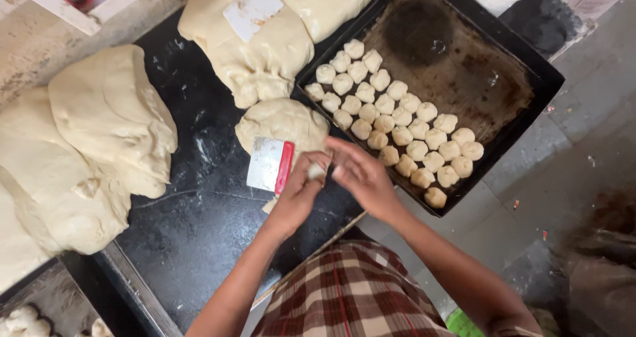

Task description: The person cuts portions of dough from a large mass using a bench scraper and rolls the portions into small balls by hand on a dark work surface.

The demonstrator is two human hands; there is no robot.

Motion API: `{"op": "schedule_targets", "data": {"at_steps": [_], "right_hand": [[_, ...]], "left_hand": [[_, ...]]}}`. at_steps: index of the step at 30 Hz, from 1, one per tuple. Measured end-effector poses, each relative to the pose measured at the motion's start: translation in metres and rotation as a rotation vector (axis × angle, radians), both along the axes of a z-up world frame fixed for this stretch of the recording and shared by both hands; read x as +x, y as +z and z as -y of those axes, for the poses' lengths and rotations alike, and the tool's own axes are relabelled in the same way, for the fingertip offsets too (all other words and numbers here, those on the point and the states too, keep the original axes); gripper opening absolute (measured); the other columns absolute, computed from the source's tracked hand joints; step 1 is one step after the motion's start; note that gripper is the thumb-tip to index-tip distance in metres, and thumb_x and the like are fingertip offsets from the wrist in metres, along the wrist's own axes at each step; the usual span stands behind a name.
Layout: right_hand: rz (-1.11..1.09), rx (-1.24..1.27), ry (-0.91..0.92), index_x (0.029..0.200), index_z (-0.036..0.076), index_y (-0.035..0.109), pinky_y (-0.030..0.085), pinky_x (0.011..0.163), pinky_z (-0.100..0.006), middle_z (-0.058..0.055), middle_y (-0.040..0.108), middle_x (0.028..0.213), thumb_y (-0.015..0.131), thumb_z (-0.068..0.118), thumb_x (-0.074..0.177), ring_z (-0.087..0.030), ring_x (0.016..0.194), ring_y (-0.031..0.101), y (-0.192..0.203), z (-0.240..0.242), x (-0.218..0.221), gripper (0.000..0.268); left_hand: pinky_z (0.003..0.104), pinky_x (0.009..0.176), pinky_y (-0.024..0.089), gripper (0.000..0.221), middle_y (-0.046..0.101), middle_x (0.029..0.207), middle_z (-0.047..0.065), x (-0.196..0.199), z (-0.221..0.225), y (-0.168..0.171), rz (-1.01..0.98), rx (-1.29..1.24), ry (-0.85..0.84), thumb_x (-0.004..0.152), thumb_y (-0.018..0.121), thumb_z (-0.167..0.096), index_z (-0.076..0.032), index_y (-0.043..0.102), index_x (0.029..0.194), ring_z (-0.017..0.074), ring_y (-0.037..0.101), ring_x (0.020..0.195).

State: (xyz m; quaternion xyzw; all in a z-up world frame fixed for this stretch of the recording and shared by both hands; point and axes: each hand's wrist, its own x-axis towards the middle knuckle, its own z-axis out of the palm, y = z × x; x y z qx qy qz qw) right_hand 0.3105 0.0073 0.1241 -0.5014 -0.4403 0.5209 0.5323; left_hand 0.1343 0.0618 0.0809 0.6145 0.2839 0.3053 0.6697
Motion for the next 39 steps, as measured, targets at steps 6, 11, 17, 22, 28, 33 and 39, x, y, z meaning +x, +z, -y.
{"op": "schedule_targets", "data": {"at_steps": [6, 11, 17, 22, 28, 33, 39], "right_hand": [[0.92, 0.385, -0.166, 0.134, 0.008, 0.065, 0.058, 0.109, -0.028, -0.012, 0.065, 0.148, 0.075, 0.02, 0.103, -0.019, 0.131, 0.067, -0.027, -0.024, 0.033, 0.035], [0.465, 0.658, -0.674, 0.161, 0.011, 0.04, 0.044, 0.128, -0.034, -0.011, 0.039, 0.166, 0.047, 0.009, 0.123, -0.02, 0.153, 0.047, -0.067, -0.166, 0.14, 0.038], [0.649, 0.455, -0.453, 0.162, 0.005, 0.037, 0.037, 0.124, -0.039, -0.015, 0.044, 0.164, 0.055, 0.003, 0.106, -0.026, 0.152, 0.044, -0.111, -0.183, 0.117, 0.058], [0.388, 0.132, -0.137, 0.139, 0.006, 0.061, 0.055, 0.09, -0.031, -0.009, 0.068, 0.137, 0.063, 0.013, 0.103, -0.016, 0.122, 0.065, -0.077, -0.15, 0.062, 0.036], [0.436, 0.134, -0.123, 0.13, 0.007, 0.069, 0.055, 0.098, -0.032, -0.005, 0.075, 0.122, 0.063, 0.016, 0.106, -0.013, 0.11, 0.07, -0.053, -0.114, 0.07, 0.026], [0.511, 0.079, -0.138, 0.128, 0.007, 0.07, 0.054, 0.1, -0.034, -0.006, 0.076, 0.121, 0.064, 0.019, 0.105, -0.014, 0.109, 0.071, -0.05, -0.093, 0.074, 0.027], [0.513, 0.071, -0.085, 0.127, 0.008, 0.071, 0.056, 0.098, -0.033, -0.006, 0.075, 0.121, 0.064, 0.023, 0.104, -0.015, 0.11, 0.071, -0.042, -0.08, 0.057, 0.029]], "left_hand": [[0.038, 0.084, 0.051, 0.088, 0.031, 0.162, 0.015, 0.004, -0.01, 0.048, -0.086, -0.089, 0.021, 0.106, 0.033, -0.059, -0.018, -0.022, 0.161, 0.0281, 0.066, 0.098], [0.042, 0.116, 0.046, 0.09, 0.041, 0.162, 0.019, 0.007, -0.021, 0.125, 0.181, 0.109, -0.161, 0.106, 0.032, -0.071, -0.004, 0.02, 0.165, 0.0283, 0.058, 0.137], [0.044, 0.121, 0.043, 0.085, 0.042, 0.158, 0.016, 0.005, 0.008, 0.203, 0.169, -0.612, -0.46, 0.099, 0.045, -0.066, -0.004, 0.035, 0.157, 0.0272, 0.047, 0.143], [0.044, 0.12, 0.042, 0.081, 0.044, 0.155, 0.017, -0.004, 0.011, 0.195, 0.2, -0.286, -0.413, 0.1, 0.046, -0.063, -0.003, 0.038, 0.153, 0.0288, 0.048, 0.142], [0.045, 0.119, 0.042, 0.075, 0.047, 0.152, 0.018, -0.001, 0.009, 0.207, 0.203, -0.123, -0.415, 0.101, 0.046, -0.06, -0.003, 0.041, 0.149, 0.0307, 0.049, 0.14], [0.045, 0.118, 0.041, 0.071, 0.049, 0.15, 0.019, -0.007, 0.008, 0.212, 0.192, -0.006, -0.407, 0.103, 0.047, -0.058, -0.002, 0.044, 0.145, 0.0323, 0.05, 0.139], [0.045, 0.116, 0.041, 0.065, 0.052, 0.147, 0.02, -0.01, 0.008, 0.218, 0.189, 0.21, -0.393, 0.104, 0.047, -0.055, -0.001, 0.048, 0.141, 0.0342, 0.051, 0.138]]}}
